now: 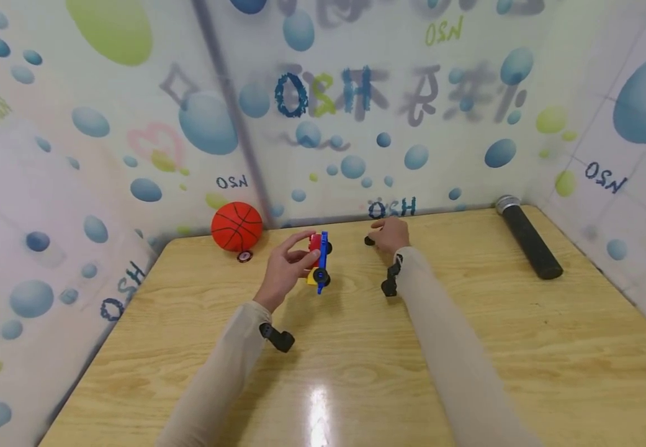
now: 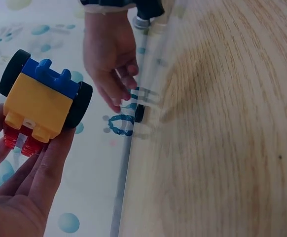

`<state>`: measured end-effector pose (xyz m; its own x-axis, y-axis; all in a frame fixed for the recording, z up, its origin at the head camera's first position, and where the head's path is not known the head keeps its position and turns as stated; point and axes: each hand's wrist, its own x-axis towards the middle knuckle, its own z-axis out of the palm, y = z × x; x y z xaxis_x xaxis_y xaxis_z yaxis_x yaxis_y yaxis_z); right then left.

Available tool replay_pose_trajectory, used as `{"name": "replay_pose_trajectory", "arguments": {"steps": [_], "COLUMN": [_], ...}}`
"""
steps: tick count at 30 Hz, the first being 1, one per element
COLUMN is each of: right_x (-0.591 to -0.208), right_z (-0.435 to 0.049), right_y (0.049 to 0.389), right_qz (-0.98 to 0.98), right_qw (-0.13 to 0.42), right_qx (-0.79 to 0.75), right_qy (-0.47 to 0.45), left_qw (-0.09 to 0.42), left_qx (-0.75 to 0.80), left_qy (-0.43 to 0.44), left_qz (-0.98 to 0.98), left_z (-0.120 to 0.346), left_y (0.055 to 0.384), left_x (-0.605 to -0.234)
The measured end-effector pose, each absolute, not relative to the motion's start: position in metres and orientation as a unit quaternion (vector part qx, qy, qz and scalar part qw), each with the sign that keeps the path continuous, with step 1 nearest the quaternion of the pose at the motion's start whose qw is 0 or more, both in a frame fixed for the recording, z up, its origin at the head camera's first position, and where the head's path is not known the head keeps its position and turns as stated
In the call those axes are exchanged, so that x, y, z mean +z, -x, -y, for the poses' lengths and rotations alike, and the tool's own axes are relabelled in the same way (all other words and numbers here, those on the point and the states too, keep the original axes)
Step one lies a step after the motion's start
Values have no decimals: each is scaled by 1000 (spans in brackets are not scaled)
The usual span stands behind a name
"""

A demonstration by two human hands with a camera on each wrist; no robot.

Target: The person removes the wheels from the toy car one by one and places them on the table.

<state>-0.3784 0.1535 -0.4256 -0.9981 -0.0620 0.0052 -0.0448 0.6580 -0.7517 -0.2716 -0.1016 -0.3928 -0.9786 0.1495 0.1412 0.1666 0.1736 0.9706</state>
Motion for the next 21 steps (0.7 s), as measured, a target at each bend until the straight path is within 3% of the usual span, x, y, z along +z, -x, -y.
{"name": "replay_pose_trajectory", "arguments": {"steps": [9, 21], "right_x": [-380, -366], "right_z": [-149, -132], "right_y": [343, 300], "right_qz": [-854, -828], "right_qw": [16, 74], "right_qx": [-505, -484], "right_qy": [123, 274], "left_qw": [9, 0], "left_qx": [-632, -633], "left_qy": [88, 47], "left_qz": [770, 772], "left_z": [96, 97], "left_y": [273, 276], "left_x": [-396, -393]}}
